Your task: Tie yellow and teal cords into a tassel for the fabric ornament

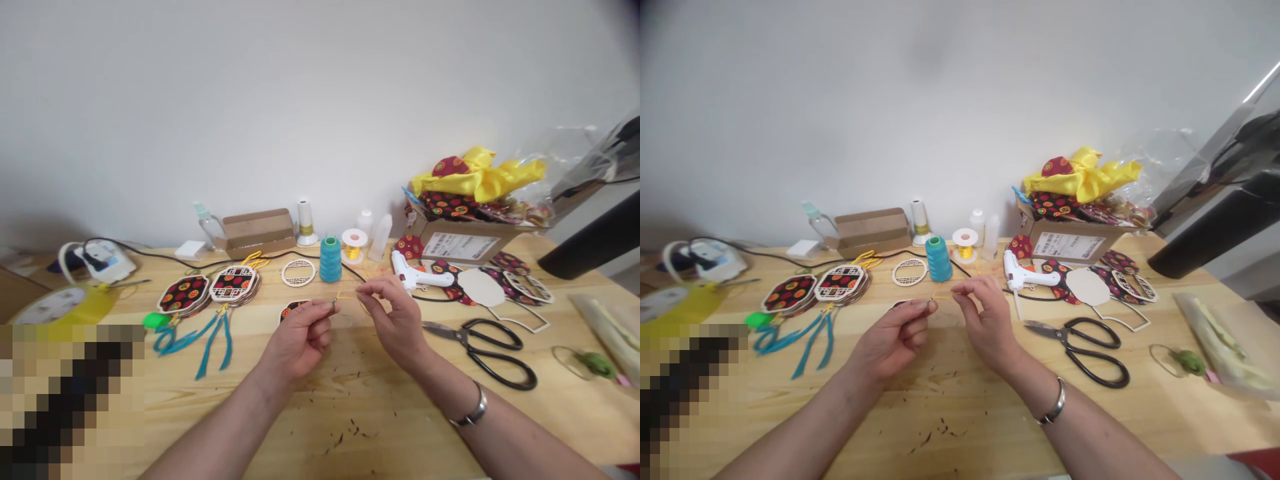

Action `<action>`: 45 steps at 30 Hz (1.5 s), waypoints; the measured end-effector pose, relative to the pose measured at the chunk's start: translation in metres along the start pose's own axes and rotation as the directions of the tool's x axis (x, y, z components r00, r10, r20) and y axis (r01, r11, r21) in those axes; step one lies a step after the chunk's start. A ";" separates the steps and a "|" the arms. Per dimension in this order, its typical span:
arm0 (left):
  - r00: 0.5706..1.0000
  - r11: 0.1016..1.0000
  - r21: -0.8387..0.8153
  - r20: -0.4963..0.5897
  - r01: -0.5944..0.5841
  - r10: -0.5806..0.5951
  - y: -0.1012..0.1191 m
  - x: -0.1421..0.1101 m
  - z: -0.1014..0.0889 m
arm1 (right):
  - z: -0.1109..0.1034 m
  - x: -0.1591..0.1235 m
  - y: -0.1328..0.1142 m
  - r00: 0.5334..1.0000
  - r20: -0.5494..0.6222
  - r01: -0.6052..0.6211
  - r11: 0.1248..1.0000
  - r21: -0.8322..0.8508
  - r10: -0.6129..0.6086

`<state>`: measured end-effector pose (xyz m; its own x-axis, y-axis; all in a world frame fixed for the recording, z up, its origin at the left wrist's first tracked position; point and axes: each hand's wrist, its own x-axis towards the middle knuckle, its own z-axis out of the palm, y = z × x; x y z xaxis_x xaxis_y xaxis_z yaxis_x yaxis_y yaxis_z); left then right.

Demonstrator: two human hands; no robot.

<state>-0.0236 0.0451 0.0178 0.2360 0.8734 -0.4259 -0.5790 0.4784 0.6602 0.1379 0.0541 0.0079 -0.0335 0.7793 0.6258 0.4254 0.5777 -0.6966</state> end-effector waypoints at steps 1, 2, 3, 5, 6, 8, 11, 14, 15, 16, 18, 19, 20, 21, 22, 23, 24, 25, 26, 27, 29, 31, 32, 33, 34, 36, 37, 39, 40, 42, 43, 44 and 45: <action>1.000 1.000 -0.003 0.004 0.003 -0.003 0.000 -0.001 0.000 | -0.001 0.001 0.000 1.000 0.002 0.023 1.000 -0.013 -0.023; 1.000 1.000 -0.005 0.009 0.006 -0.006 0.001 -0.001 0.000 | -0.001 0.001 0.001 0.998 0.010 0.057 0.998 -0.031 -0.057; 1.000 1.000 -0.009 0.015 0.008 -0.008 0.001 -0.001 0.001 | -0.002 0.002 0.000 0.995 0.030 0.099 0.994 -0.055 -0.097; 1.000 1.000 -0.018 0.030 0.011 -0.010 0.001 -0.002 0.001 | -0.004 0.002 -0.002 0.977 0.092 0.203 0.974 -0.105 -0.193; 0.999 1.000 -0.026 0.037 0.010 -0.009 0.001 -0.002 0.001 | -0.005 0.002 -0.003 0.963 0.124 0.253 0.960 -0.122 -0.238; 0.999 0.999 -0.043 0.047 0.002 0.000 0.000 -0.002 0.002 | -0.006 0.001 -0.005 0.936 0.172 0.330 0.935 -0.127 -0.307; 0.998 0.999 -0.031 0.057 -0.015 0.017 -0.002 -0.003 0.002 | -0.006 -0.001 -0.007 0.914 0.191 0.379 0.920 -0.096 -0.357; 0.997 0.997 0.058 0.068 -0.044 0.040 -0.003 -0.005 0.003 | -0.007 -0.002 -0.008 0.913 0.202 0.376 0.923 -0.077 -0.355; 0.996 0.994 0.093 0.064 -0.062 0.056 -0.003 -0.005 0.004 | -0.007 -0.002 -0.009 0.916 0.207 0.366 0.928 -0.073 -0.345; 0.995 0.988 0.127 0.056 -0.085 0.078 -0.003 -0.006 0.004 | -0.007 -0.002 -0.009 0.921 0.208 0.349 0.935 -0.068 -0.329; 0.990 0.972 0.189 0.032 -0.138 0.134 -0.004 -0.006 0.005 | -0.007 -0.001 -0.011 0.937 0.206 0.299 0.953 -0.049 -0.283; 0.986 0.961 0.219 0.019 -0.168 0.168 -0.005 -0.006 0.005 | -0.006 -0.001 -0.012 0.945 0.203 0.268 0.963 -0.032 -0.257; 0.979 0.947 0.251 0.008 -0.199 0.204 -0.005 -0.006 0.006 | -0.006 0.000 -0.013 0.953 0.201 0.235 0.972 -0.010 -0.228; 0.971 0.930 0.286 -0.003 -0.230 0.241 -0.006 -0.006 0.006 | -0.006 0.000 -0.014 0.960 0.198 0.201 0.980 0.015 -0.200; 0.961 0.912 0.319 -0.013 -0.258 0.276 -0.006 -0.006 0.006 | -0.006 0.000 -0.015 0.965 0.196 0.168 0.985 0.041 -0.172; 0.951 0.893 0.351 -0.022 -0.281 0.308 -0.007 -0.007 0.006 | -0.006 0.001 -0.016 0.970 0.194 0.135 0.989 0.065 -0.145; 0.942 0.875 0.380 -0.029 -0.300 0.336 -0.007 -0.007 0.006 | -0.005 0.001 -0.017 0.974 0.194 0.104 0.991 0.084 -0.118; 0.934 0.858 0.406 -0.033 -0.314 0.357 -0.007 -0.007 0.006 | -0.005 0.001 -0.017 0.976 0.196 0.076 0.992 0.096 -0.094; 0.927 0.843 0.428 -0.034 -0.324 0.373 -0.007 -0.007 0.006 | -0.005 0.001 -0.018 0.977 0.201 0.053 0.993 0.102 -0.073; 0.922 0.830 0.448 -0.033 -0.332 0.386 -0.008 -0.007 0.005 | -0.005 0.001 -0.018 0.976 0.210 0.036 0.994 0.102 -0.057; 0.913 0.807 0.481 -0.031 -0.342 0.406 -0.007 -0.008 0.005 | -0.005 0.001 -0.018 0.972 0.234 0.016 0.996 0.093 -0.037; 0.905 0.782 0.515 -0.029 -0.350 0.423 -0.007 -0.008 0.004 | -0.005 0.000 -0.018 0.967 0.253 0.008 0.997 0.082 -0.028; 0.902 0.769 0.536 -0.028 -0.350 0.430 -0.007 -0.009 0.004 | -0.005 0.000 -0.018 0.965 0.260 0.005 0.997 0.077 -0.025; 0.900 0.755 0.557 -0.028 -0.346 0.434 -0.007 -0.009 0.004 | -0.005 0.000 -0.019 0.964 0.264 0.004 0.997 0.071 -0.023; 0.899 0.742 0.576 -0.030 -0.342 0.437 -0.006 -0.009 0.004 | -0.005 0.001 -0.019 0.963 0.267 0.004 0.998 0.065 -0.021; 0.895 0.723 0.604 -0.035 -0.335 0.445 -0.006 -0.010 0.005 | -0.006 0.001 -0.019 0.961 0.276 0.010 0.999 0.053 -0.024; 0.891 0.716 0.611 -0.036 -0.338 0.452 -0.005 -0.010 0.005 | -0.006 0.002 -0.020 0.959 0.280 0.015 0.999 0.047 -0.028; 0.880 0.698 0.621 -0.027 -0.356 0.473 -0.005 -0.011 0.007 | -0.007 0.002 -0.020 0.957 0.289 0.026 0.999 0.036 -0.035; 0.874 0.686 0.627 -0.018 -0.367 0.485 -0.004 -0.012 0.008 | -0.007 0.003 -0.021 0.955 0.295 0.029 0.999 0.032 -0.037; 0.864 0.661 0.643 0.002 -0.386 0.503 -0.004 -0.012 0.009 | -0.007 0.003 -0.021 0.952 0.302 0.036 0.999 0.030 -0.043; 0.861 0.649 0.651 0.012 -0.393 0.509 -0.003 -0.013 0.009 | -0.007 0.003 -0.021 0.953 0.301 0.035 0.999 0.033 -0.043; 0.859 0.639 0.658 0.021 -0.398 0.512 -0.003 -0.013 0.010 | -0.007 0.003 -0.021 0.955 0.295 0.028 0.999 0.039 -0.038; 0.858 0.633 0.664 0.027 -0.399 0.513 -0.003 -0.013 0.010 | -0.006 0.003 -0.021 0.958 0.284 0.015 0.999 0.050 -0.029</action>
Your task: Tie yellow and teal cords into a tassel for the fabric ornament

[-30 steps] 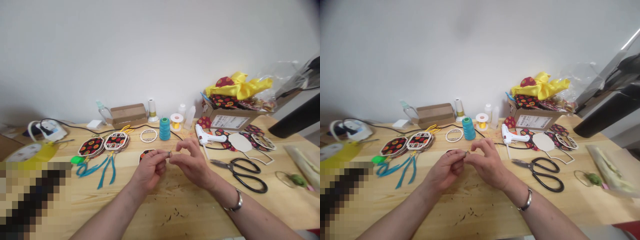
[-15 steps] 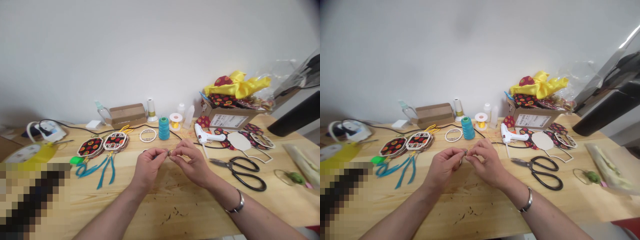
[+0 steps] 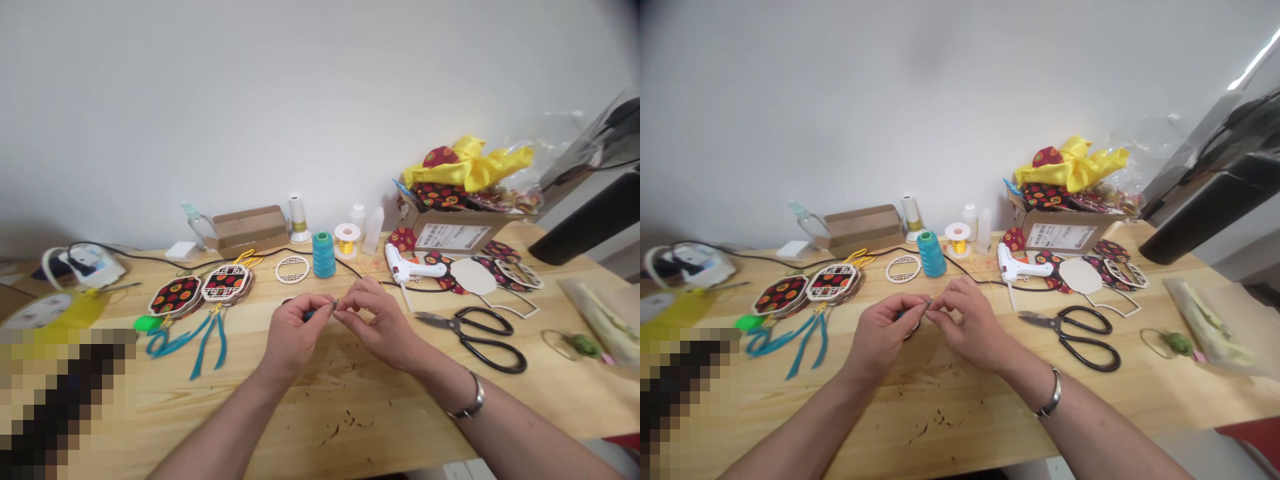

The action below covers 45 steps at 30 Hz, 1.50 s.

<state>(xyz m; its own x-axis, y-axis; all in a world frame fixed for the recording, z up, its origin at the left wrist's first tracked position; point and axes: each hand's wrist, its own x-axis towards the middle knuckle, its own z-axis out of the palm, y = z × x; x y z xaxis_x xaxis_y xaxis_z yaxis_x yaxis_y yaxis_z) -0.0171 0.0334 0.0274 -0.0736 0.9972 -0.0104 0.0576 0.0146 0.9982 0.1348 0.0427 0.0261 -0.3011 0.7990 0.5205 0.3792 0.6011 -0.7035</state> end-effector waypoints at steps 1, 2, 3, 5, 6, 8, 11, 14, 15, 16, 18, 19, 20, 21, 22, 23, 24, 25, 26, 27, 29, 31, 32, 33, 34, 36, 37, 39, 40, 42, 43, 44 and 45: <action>1.000 1.000 0.007 0.001 -0.002 0.002 0.000 0.000 0.000 | 0.000 0.000 0.000 1.000 -0.015 -0.014 1.000 0.018 0.014; 1.000 1.000 0.011 -0.002 -0.003 0.003 0.000 0.000 0.000 | 0.001 0.000 0.001 0.999 -0.030 -0.031 0.999 0.038 0.033; 1.000 1.000 0.015 -0.006 -0.005 0.005 0.000 0.000 0.000 | 0.002 0.000 0.001 0.998 -0.040 -0.052 0.997 0.057 0.055; 1.000 1.000 0.025 -0.022 -0.016 0.017 -0.001 0.000 0.000 | 0.003 -0.001 0.002 0.994 -0.044 -0.092 0.992 0.082 0.096; 0.999 0.999 0.033 -0.033 -0.031 0.032 -0.002 -0.001 0.000 | 0.004 -0.001 0.003 0.992 -0.043 -0.111 0.990 0.087 0.115; 0.995 0.995 0.064 -0.047 -0.080 0.083 -0.004 -0.002 0.001 | 0.006 -0.002 0.004 0.988 -0.041 -0.145 0.985 0.091 0.149; 0.978 0.970 0.149 -0.049 -0.192 0.202 -0.006 -0.006 0.001 | 0.008 -0.003 0.004 0.982 -0.039 -0.182 0.979 0.095 0.187; 0.946 0.923 0.233 -0.033 -0.306 0.322 -0.009 -0.008 0.001 | 0.008 -0.003 0.004 0.978 -0.030 -0.205 0.975 0.088 0.208; 0.935 0.906 0.257 -0.030 -0.336 0.355 -0.010 -0.008 0.001 | 0.008 -0.003 0.003 0.977 -0.025 -0.209 0.974 0.083 0.211; 0.922 0.888 0.284 -0.028 -0.363 0.386 -0.011 -0.008 0.001 | 0.008 -0.003 0.003 0.977 -0.022 -0.210 0.975 0.077 0.213; 0.892 0.836 0.356 -0.014 -0.417 0.451 -0.013 -0.008 0.000 | 0.007 -0.003 0.003 0.977 -0.016 -0.210 0.976 0.059 0.211; 0.871 0.796 0.403 0.004 -0.452 0.492 -0.015 -0.007 0.000 | 0.007 -0.003 0.003 0.978 -0.013 -0.209 0.977 0.045 0.209; 0.842 0.743 0.453 0.032 -0.493 0.539 -0.017 -0.006 0.000 | 0.007 -0.003 0.003 0.978 -0.010 -0.208 0.978 0.029 0.208; 0.808 0.680 0.503 0.064 -0.534 0.586 -0.019 -0.005 0.000 | 0.008 -0.003 0.003 0.978 -0.004 -0.208 0.978 0.011 0.208; 0.766 0.608 0.548 0.098 -0.575 0.636 -0.021 -0.004 -0.001 | 0.008 -0.003 0.003 0.978 0.004 -0.207 0.978 -0.007 0.207; 0.728 0.538 0.588 0.131 -0.604 0.673 -0.023 -0.003 -0.001 | 0.008 -0.003 0.003 0.979 0.012 -0.204 0.979 -0.023 0.205; 0.695 0.477 0.620 0.159 -0.623 0.702 -0.025 -0.002 -0.001 | 0.008 -0.003 0.004 0.979 0.019 -0.202 0.979 -0.036 0.203; 0.670 0.429 0.642 0.183 -0.636 0.720 -0.026 -0.001 -0.001 | 0.008 -0.004 0.004 0.979 0.023 -0.200 0.979 -0.045 0.201; 0.657 0.401 0.655 0.197 -0.641 0.728 -0.027 -0.001 -0.001 | 0.009 -0.004 0.004 0.980 0.024 -0.196 0.979 -0.052 0.197; 0.653 0.391 0.659 0.203 -0.643 0.730 -0.027 -0.001 -0.001 | 0.009 -0.004 0.004 0.981 0.022 -0.192 0.980 -0.055 0.193; 0.677 0.430 0.644 0.190 -0.633 0.711 -0.025 -0.002 0.000 | 0.009 -0.004 0.004 0.982 0.005 -0.186 0.981 -0.052 0.186; 0.746 0.541 0.603 0.143 -0.586 0.650 -0.022 -0.003 0.001 | 0.008 -0.004 0.005 0.983 -0.016 -0.185 0.982 -0.042 0.184; 0.793 0.614 0.571 0.114 -0.545 0.598 -0.020 -0.003 0.001 | 0.008 -0.004 0.005 0.982 -0.025 -0.189 0.981 -0.035 0.188; 0.842 0.689 0.535 0.081 -0.489 0.534 -0.018 -0.003 0.001 | 0.007 -0.003 0.005 0.980 -0.030 -0.196 0.980 -0.028 0.195; 0.887 0.761 0.494 0.048 -0.421 0.460 -0.015 -0.003 0.001 | 0.007 -0.002 0.006 0.979 -0.032 -0.204 0.979 -0.021 0.203; 0.953 0.872 0.405 -0.007 -0.274 0.303 -0.011 -0.002 0.001 | 0.006 -0.001 0.006 0.975 -0.032 -0.220 0.975 -0.010 0.219; 0.972 0.909 0.362 -0.026 -0.207 0.232 -0.009 -0.001 0.001 | 0.006 -0.001 0.006 0.974 -0.033 -0.226 0.974 -0.007 0.226; 0.992 0.956 0.276 -0.039 -0.103 0.118 -0.007 0.001 0.001 | 0.006 0.000 0.006 0.972 -0.033 -0.234 0.972 -0.007 0.234; 0.997 0.969 0.238 -0.035 -0.062 0.073 -0.007 0.003 0.001 | 0.006 0.000 0.006 0.970 -0.033 -0.239 0.971 -0.008 0.239; 1.000 0.985 0.170 -0.026 0.014 -0.010 -0.008 0.004 0.000 | 0.006 -0.001 0.007 0.968 -0.028 -0.251 0.968 -0.001 0.251; 0.999 0.990 0.135 -0.024 0.048 -0.045 -0.009 0.005 0.000 | 0.006 -0.001 0.008 0.966 -0.022 -0.257 0.966 0.007 0.257; 0.997 0.992 0.098 -0.023 0.080 -0.078 -0.010 0.005 0.000 | 0.006 -0.001 0.008 0.965 -0.015 -0.262 0.965 0.018 0.262; 0.994 0.993 0.055 -0.021 0.107 -0.106 -0.011 0.005 0.000 | 0.007 -0.001 0.008 0.964 -0.007 -0.266 0.963 0.030 0.266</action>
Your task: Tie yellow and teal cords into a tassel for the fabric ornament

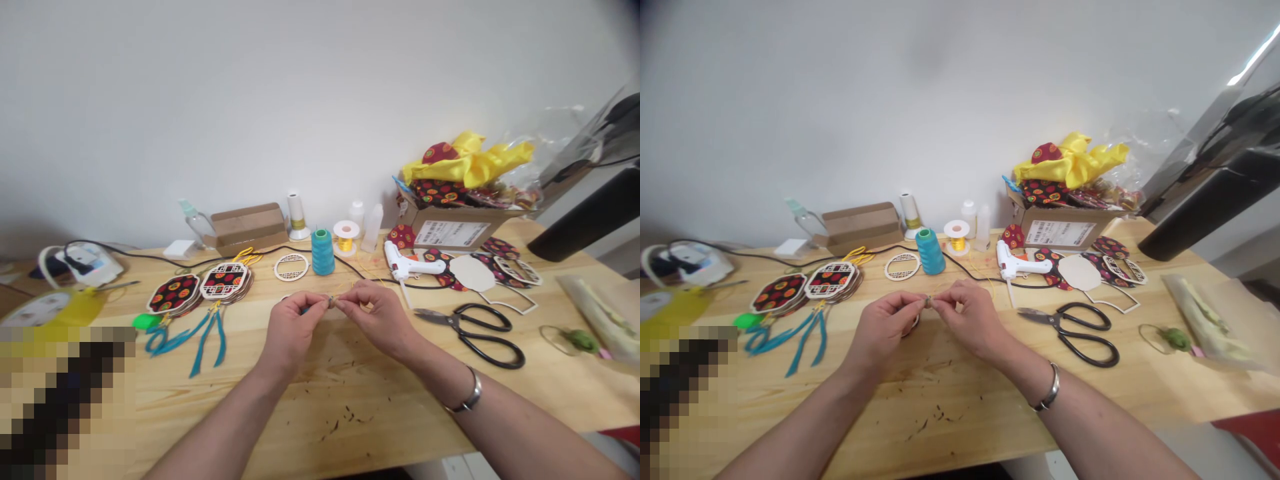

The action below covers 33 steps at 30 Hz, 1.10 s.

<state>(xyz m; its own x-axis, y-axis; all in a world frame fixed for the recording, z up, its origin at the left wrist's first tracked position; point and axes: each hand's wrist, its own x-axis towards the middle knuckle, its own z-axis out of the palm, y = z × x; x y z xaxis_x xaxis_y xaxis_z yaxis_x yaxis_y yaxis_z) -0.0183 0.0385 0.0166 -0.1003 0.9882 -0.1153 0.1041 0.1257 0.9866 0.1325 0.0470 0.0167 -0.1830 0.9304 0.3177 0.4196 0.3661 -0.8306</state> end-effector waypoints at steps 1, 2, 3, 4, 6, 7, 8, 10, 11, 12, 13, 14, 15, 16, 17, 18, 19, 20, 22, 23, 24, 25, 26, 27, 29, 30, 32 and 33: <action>1.000 0.999 -0.047 0.005 0.024 -0.024 -0.001 0.000 0.000 | 0.000 0.000 0.000 1.000 0.006 -0.004 1.000 0.011 0.004; 0.999 0.995 -0.093 0.012 0.045 -0.045 -0.002 0.000 0.000 | 0.000 0.000 0.000 1.000 0.010 -0.008 1.000 0.020 0.008; 0.998 0.989 -0.134 0.021 0.063 -0.061 -0.002 0.001 0.000 | 0.000 0.000 0.001 1.000 0.012 -0.011 1.000 0.025 0.011; 0.997 0.982 -0.169 0.031 0.081 -0.077 -0.003 0.001 0.000 | 0.000 0.000 0.000 1.000 0.012 -0.013 1.000 0.024 0.013; 0.994 0.972 -0.213 0.044 0.103 -0.096 -0.003 0.001 -0.001 | 0.000 0.000 0.000 1.000 0.014 -0.014 1.000 0.012 0.014; 0.994 0.969 -0.223 0.046 0.107 -0.099 -0.003 0.001 -0.001 | 0.000 0.000 0.000 1.000 0.017 -0.014 1.000 0.001 0.014; 0.994 0.968 -0.225 0.047 0.107 -0.099 -0.003 0.001 -0.001 | -0.001 0.000 0.000 1.000 0.022 -0.014 1.000 -0.010 0.014; 0.995 0.974 -0.206 0.041 0.092 -0.086 -0.002 0.001 -0.001 | -0.001 0.000 -0.001 0.999 0.042 -0.015 0.999 -0.031 0.016; 0.997 0.979 -0.186 0.036 0.080 -0.074 -0.002 0.001 0.000 | -0.002 0.000 -0.001 0.999 0.052 -0.015 0.999 -0.041 0.017; 0.998 0.985 -0.162 0.031 0.067 -0.062 -0.002 0.001 0.000 | -0.002 0.000 -0.001 0.998 0.063 -0.014 0.999 -0.049 0.017; 0.998 0.989 -0.135 0.028 0.054 -0.051 -0.001 0.000 -0.001 | -0.002 0.000 -0.001 0.997 0.074 -0.014 0.998 -0.058 0.018; 0.999 0.993 -0.109 0.028 0.044 -0.042 -0.001 0.000 -0.001 | -0.002 0.000 -0.001 0.996 0.083 -0.017 0.998 -0.067 0.023; 0.999 0.996 -0.087 0.029 0.036 -0.034 -0.001 0.000 -0.001 | -0.002 0.000 -0.001 0.995 0.093 -0.022 0.997 -0.079 0.030; 0.999 0.997 -0.069 0.033 0.031 -0.029 -0.001 0.000 -0.001 | -0.002 0.000 -0.001 0.994 0.100 -0.029 0.995 -0.091 0.038; 0.999 0.998 -0.054 0.036 0.027 -0.025 -0.001 0.000 -0.002 | -0.002 0.000 0.000 0.993 0.106 -0.035 0.994 -0.103 0.046; 0.999 0.999 -0.043 0.037 0.025 -0.023 -0.002 0.000 -0.002 | -0.002 0.000 0.000 0.993 0.111 -0.037 0.993 -0.112 0.049; 0.999 0.999 -0.033 0.036 0.023 -0.022 -0.002 0.000 -0.002 | -0.002 0.000 0.000 0.992 0.112 -0.035 0.992 -0.120 0.049; 0.999 0.999 -0.025 0.034 0.021 -0.021 -0.002 0.000 -0.002 | -0.002 0.000 0.000 0.993 0.113 -0.031 0.992 -0.126 0.045; 0.999 1.000 -0.010 0.027 0.017 -0.017 -0.002 0.001 -0.002 | -0.002 0.000 0.001 0.993 0.112 -0.019 0.991 -0.135 0.034; 1.000 1.000 -0.006 0.024 0.014 -0.014 -0.002 0.001 -0.002 | -0.002 -0.001 0.001 0.993 0.111 -0.013 0.990 -0.141 0.029; 1.000 1.000 -0.003 0.022 0.009 -0.009 -0.002 0.001 -0.002 | -0.002 -0.001 0.001 0.994 0.110 -0.007 0.989 -0.147 0.023; 1.000 1.000 0.000 0.022 0.003 -0.003 -0.002 0.001 -0.002 | -0.002 -0.001 0.001 0.994 0.108 0.000 0.988 -0.154 0.017; 1.000 1.000 0.005 0.022 -0.003 0.003 -0.002 0.001 -0.002 | -0.002 -0.002 0.001 0.994 0.106 0.011 0.987 -0.161 0.007; 1.000 1.000 0.013 0.022 -0.009 0.009 -0.002 0.001 -0.002 | -0.002 -0.002 0.001 0.995 0.102 0.022 0.985 -0.169 -0.005; 1.000 0.999 0.033 0.016 -0.022 0.022 -0.001 0.000 -0.002 | -0.002 -0.003 0.001 0.995 0.094 0.048 0.982 -0.185 -0.031; 1.000 0.999 0.042 0.011 -0.029 0.028 -0.001 0.000 -0.002 | -0.002 -0.003 0.001 0.995 0.091 0.059 0.979 -0.193 -0.042; 0.999 0.998 0.057 0.002 -0.041 0.041 -0.001 0.000 -0.002 | -0.002 -0.003 0.001 0.994 0.090 0.078 0.975 -0.210 -0.060; 0.999 0.997 0.064 0.000 -0.049 0.049 0.000 0.000 -0.002 | -0.002 -0.003 0.001 0.994 0.092 0.083 0.972 -0.220 -0.064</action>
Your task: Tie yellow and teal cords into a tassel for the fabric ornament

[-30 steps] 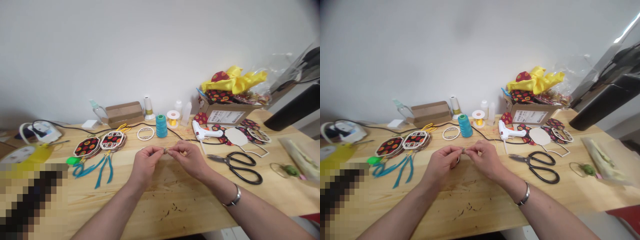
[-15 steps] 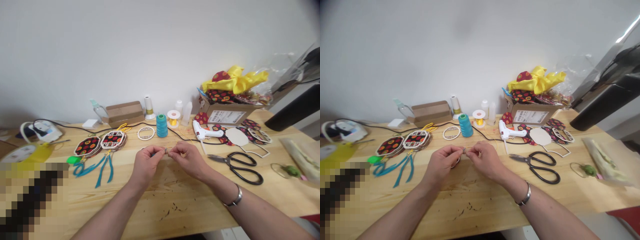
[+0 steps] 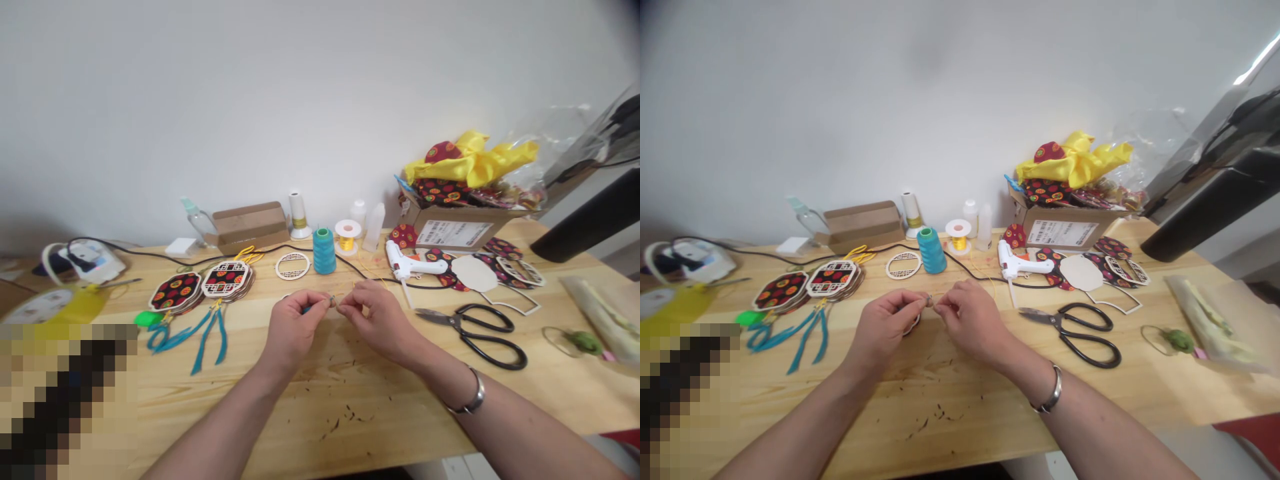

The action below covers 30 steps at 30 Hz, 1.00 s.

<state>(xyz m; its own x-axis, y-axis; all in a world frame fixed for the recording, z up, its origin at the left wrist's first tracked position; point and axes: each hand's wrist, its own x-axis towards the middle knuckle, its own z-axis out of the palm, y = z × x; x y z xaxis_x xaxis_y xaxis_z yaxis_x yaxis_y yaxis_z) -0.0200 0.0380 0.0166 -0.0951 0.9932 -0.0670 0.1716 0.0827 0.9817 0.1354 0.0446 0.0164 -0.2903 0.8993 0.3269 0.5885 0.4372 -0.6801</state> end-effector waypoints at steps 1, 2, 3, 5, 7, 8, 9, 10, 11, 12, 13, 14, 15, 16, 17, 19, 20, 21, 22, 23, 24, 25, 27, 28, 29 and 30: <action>1.000 1.000 0.009 -0.002 -0.007 0.007 0.000 0.000 0.000 | 0.000 0.000 0.000 1.000 0.003 0.005 1.000 -0.011 -0.005; 1.000 1.000 0.021 -0.003 -0.012 0.013 0.001 0.000 0.000 | 0.000 0.000 0.000 1.000 0.005 0.010 1.000 -0.023 -0.010; 1.000 0.999 0.034 -0.006 -0.018 0.018 0.001 0.000 0.000 | 0.000 0.000 0.000 1.000 0.006 0.016 0.999 -0.033 -0.016; 0.999 0.998 0.058 -0.011 -0.031 0.031 0.002 0.000 0.000 | 0.000 0.000 0.001 1.000 0.004 0.030 0.998 -0.050 -0.029; 0.999 0.996 0.070 -0.013 -0.047 0.048 0.002 0.000 0.000 | 0.000 0.000 0.002 0.999 -0.004 0.042 0.998 -0.055 -0.043; 0.998 0.996 0.071 -0.013 -0.058 0.059 0.002 0.000 0.001 | 0.000 0.000 0.002 0.999 -0.010 0.047 0.997 -0.054 -0.047; 0.997 0.995 0.070 -0.013 -0.069 0.071 0.002 -0.001 0.001 | 0.000 0.000 0.002 0.999 -0.016 0.051 0.997 -0.051 -0.052; 0.997 0.994 0.069 -0.013 -0.080 0.081 0.002 -0.001 0.001 | 0.001 0.000 0.002 0.998 -0.021 0.056 0.997 -0.047 -0.057; 0.996 0.994 0.071 -0.015 -0.089 0.090 0.002 -0.001 0.002 | 0.001 0.000 0.002 0.998 -0.027 0.060 0.997 -0.043 -0.061; 0.995 0.993 0.074 -0.016 -0.096 0.097 0.002 -0.001 0.002 | 0.001 0.000 0.002 0.997 -0.032 0.063 0.997 -0.039 -0.065; 0.995 0.992 0.078 -0.018 -0.100 0.102 0.003 -0.001 0.002 | 0.001 0.001 0.002 0.997 -0.035 0.066 0.997 -0.035 -0.068; 0.994 0.991 0.083 -0.018 -0.103 0.105 0.003 -0.001 0.002 | 0.001 0.001 0.002 0.997 -0.040 0.068 0.997 -0.031 -0.069; 0.994 0.990 0.087 -0.018 -0.107 0.109 0.004 -0.002 0.002 | 0.001 0.001 0.003 0.997 -0.044 0.068 0.997 -0.026 -0.069; 0.993 0.990 0.093 -0.019 -0.110 0.113 0.005 -0.002 0.003 | 0.001 0.001 0.003 0.996 -0.048 0.069 0.997 -0.021 -0.070; 0.993 0.988 0.098 -0.018 -0.116 0.118 0.005 -0.002 0.003 | 0.001 0.001 0.003 0.996 -0.053 0.068 0.998 -0.016 -0.069; 0.991 0.986 0.108 -0.020 -0.131 0.134 0.006 -0.003 0.003 | 0.001 0.001 0.004 0.996 -0.059 0.066 0.998 -0.008 -0.067; 0.989 0.984 0.112 -0.022 -0.141 0.144 0.006 -0.004 0.003 | 0.001 0.001 0.004 0.996 -0.061 0.064 0.998 -0.006 -0.065; 0.987 0.981 0.118 -0.024 -0.154 0.158 0.005 -0.005 0.003 | 0.001 0.001 0.004 0.996 -0.061 0.063 0.998 -0.006 -0.063; 0.984 0.977 0.125 -0.021 -0.172 0.176 0.005 -0.006 0.004 | 0.002 0.001 0.004 0.996 -0.062 0.060 0.998 -0.006 -0.061; 0.980 0.972 0.134 -0.017 -0.195 0.199 0.004 -0.006 0.004 | 0.002 0.001 0.004 0.997 -0.060 0.057 0.998 -0.007 -0.057; 0.974 0.964 0.148 -0.010 -0.222 0.225 0.002 -0.007 0.004 | 0.002 0.001 0.004 0.997 -0.057 0.054 0.999 -0.008 -0.054; 0.967 0.954 0.165 0.000 -0.252 0.255 0.001 -0.007 0.004 | 0.002 0.001 0.004 0.997 -0.056 0.051 0.999 -0.010 -0.051; 0.949 0.927 0.207 0.030 -0.312 0.313 -0.001 -0.008 0.004 | 0.002 0.002 0.004 0.997 -0.056 0.051 0.999 -0.013 -0.051; 0.940 0.913 0.228 0.047 -0.339 0.338 -0.001 -0.009 0.004 | 0.002 0.002 0.004 0.997 -0.058 0.054 0.998 -0.013 -0.054; 0.931 0.898 0.247 0.061 -0.363 0.360 -0.002 -0.009 0.004 | 0.002 0.002 0.004 0.997 -0.060 0.057 0.998 -0.012 -0.058; 0.923 0.885 0.265 0.074 -0.383 0.377 -0.002 -0.009 0.004 | 0.002 0.002 0.004 0.996 -0.062 0.060 0.998 -0.011 -0.061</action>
<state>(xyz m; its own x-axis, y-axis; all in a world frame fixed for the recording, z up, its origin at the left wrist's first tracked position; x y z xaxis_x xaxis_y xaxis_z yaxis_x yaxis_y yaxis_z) -0.0154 0.0290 0.0143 0.0491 0.9541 0.2955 0.4484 -0.2854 0.8470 0.1356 0.0479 0.0129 -0.2780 0.8696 0.4080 0.5784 0.4907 -0.6517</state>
